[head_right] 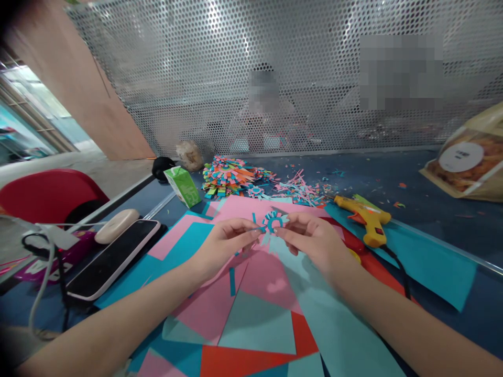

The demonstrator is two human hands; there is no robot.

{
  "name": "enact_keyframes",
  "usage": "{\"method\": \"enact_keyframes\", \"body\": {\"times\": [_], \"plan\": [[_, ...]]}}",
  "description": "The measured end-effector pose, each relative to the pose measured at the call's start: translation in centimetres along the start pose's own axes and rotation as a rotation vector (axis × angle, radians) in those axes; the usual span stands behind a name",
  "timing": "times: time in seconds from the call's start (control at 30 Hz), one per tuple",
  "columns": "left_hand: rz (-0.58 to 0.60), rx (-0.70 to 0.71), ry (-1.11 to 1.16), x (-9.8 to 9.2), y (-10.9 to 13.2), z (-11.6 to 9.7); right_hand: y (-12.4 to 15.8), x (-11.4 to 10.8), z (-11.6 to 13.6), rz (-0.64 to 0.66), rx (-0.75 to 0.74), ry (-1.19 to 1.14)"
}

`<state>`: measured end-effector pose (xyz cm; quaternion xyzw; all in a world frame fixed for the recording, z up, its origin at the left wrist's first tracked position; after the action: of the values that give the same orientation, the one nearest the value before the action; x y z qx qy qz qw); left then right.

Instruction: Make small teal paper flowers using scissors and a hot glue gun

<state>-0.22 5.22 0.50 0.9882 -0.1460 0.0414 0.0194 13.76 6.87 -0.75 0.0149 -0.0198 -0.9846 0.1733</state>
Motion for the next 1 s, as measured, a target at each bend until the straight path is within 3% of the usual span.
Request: {"method": "enact_keyframes", "body": {"times": [1.0], "plan": [[0.006, 0.09, -0.111, -0.24, 0.0, -0.56, 0.17, 0.09, 0.37, 0.001, -0.023, 0.048]]}}
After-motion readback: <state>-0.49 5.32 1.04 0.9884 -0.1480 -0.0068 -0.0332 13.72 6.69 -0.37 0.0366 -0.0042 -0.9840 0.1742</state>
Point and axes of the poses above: each hand's wrist, its own y-axis away from the middle knuckle, its own x-axis out of the palm, z = x × y, the point moved 9 cm from there along -y, towards the middle knuckle, and after that the axes turned 6 degrees about z, right-handed, at the moved point
